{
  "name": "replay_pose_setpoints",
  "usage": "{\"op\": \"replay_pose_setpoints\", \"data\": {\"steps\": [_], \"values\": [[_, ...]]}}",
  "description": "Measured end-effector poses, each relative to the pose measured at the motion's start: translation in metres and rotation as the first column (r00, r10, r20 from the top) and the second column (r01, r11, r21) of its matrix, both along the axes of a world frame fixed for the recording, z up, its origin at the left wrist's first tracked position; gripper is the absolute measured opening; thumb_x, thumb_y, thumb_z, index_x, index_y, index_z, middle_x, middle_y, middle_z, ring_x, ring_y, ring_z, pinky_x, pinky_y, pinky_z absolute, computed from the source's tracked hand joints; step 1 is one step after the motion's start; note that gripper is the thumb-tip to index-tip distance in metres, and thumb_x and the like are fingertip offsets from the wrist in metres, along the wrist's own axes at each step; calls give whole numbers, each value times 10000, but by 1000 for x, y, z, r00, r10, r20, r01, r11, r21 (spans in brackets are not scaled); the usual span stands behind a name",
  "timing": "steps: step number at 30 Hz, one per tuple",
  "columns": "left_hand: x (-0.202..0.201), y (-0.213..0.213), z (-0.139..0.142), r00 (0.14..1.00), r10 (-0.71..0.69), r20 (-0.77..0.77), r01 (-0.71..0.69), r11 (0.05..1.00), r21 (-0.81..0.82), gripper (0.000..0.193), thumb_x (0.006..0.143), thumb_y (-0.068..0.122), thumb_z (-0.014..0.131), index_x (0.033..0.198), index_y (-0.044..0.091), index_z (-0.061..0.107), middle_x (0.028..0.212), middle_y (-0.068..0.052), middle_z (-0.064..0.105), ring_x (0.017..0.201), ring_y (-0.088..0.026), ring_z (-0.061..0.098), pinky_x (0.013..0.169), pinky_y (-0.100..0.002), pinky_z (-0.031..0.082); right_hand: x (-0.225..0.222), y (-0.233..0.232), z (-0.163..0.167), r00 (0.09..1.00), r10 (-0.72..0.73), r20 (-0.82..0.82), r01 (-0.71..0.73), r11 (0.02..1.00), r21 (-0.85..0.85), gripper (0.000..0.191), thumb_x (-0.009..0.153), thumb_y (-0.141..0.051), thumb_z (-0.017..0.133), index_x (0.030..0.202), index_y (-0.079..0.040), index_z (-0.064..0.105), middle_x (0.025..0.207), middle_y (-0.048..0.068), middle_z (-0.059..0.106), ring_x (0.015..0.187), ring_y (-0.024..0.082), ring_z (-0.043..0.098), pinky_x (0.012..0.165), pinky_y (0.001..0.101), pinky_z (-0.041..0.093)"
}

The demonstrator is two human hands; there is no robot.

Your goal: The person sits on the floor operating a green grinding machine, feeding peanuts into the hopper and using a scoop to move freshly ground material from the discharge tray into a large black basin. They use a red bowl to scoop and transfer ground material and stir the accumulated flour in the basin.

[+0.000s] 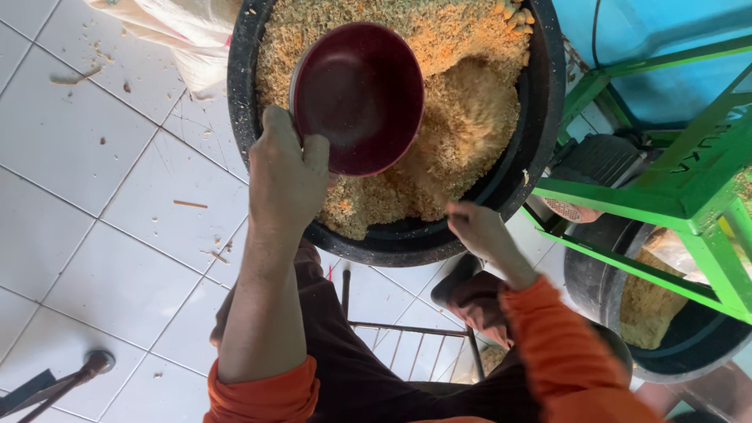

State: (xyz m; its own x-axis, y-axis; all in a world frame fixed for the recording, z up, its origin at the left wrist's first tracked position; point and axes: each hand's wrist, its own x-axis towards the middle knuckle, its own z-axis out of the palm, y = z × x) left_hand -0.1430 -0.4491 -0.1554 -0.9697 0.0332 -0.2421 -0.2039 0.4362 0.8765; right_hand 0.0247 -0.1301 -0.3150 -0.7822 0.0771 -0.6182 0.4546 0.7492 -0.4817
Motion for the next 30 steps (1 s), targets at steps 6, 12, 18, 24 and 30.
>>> {"op": "replay_pose_setpoints", "data": {"steps": [6, 12, 18, 24, 30], "values": [[2, -3, 1, 1000, 15, -12, -15, 1000, -2, 144, 955, 32, 548, 999, -66, 452, 799, -233, 698, 609, -283, 775, 489, -356, 611, -16, -16, -57, 780, 427, 457, -462, 886, -40, 286, 831, -128, 632, 1080, -63, 755, 936, 222, 748, 878, 340, 732, 785, 473, 556], [3, -2, 2, 990, 3, -139, -19, 994, -111, 175, 968, 39, 608, 1001, -73, 479, 750, -238, 675, 637, -324, 743, 530, -407, 581, 1, -96, -99, 838, 493, 232, -532, 833, 151, 227, 849, -132, 621, 1009, -54, 762, 952, 230, 740, 921, 363, 718, 859, 517, 543], [4, 2, -1, 999, 1, 41, -1, 1000, -1, 138, 962, 55, 546, 978, -43, 450, 738, -183, 691, 601, -272, 776, 497, -367, 624, 21, -104, -119, 805, 570, 167, -593, 756, 276, 196, 868, -136, 610, 937, -45, 769, 968, 238, 732, 963, 387, 705, 933, 562, 530], [2, -4, -3, 999, -4, -32, 0, 994, -107, 130, 970, 43, 545, 985, -53, 459, 738, -198, 689, 619, -282, 764, 521, -377, 597, 3, -96, -109, 908, 356, 220, -404, 883, 238, 297, 945, -278, 581, 1033, -48, 748, 963, 196, 741, 896, 379, 722, 812, 475, 589], [1, -3, -2, 996, 32, 82, -29, 999, -35, 140, 951, 62, 541, 995, -46, 463, 764, -196, 692, 612, -279, 780, 491, -370, 622, -76, -74, -107, 970, 243, 25, -236, 908, 347, 410, 957, -104, 529, 1359, -87, 607, 1142, 210, 700, 1012, 387, 691, 842, 519, 562]]}}
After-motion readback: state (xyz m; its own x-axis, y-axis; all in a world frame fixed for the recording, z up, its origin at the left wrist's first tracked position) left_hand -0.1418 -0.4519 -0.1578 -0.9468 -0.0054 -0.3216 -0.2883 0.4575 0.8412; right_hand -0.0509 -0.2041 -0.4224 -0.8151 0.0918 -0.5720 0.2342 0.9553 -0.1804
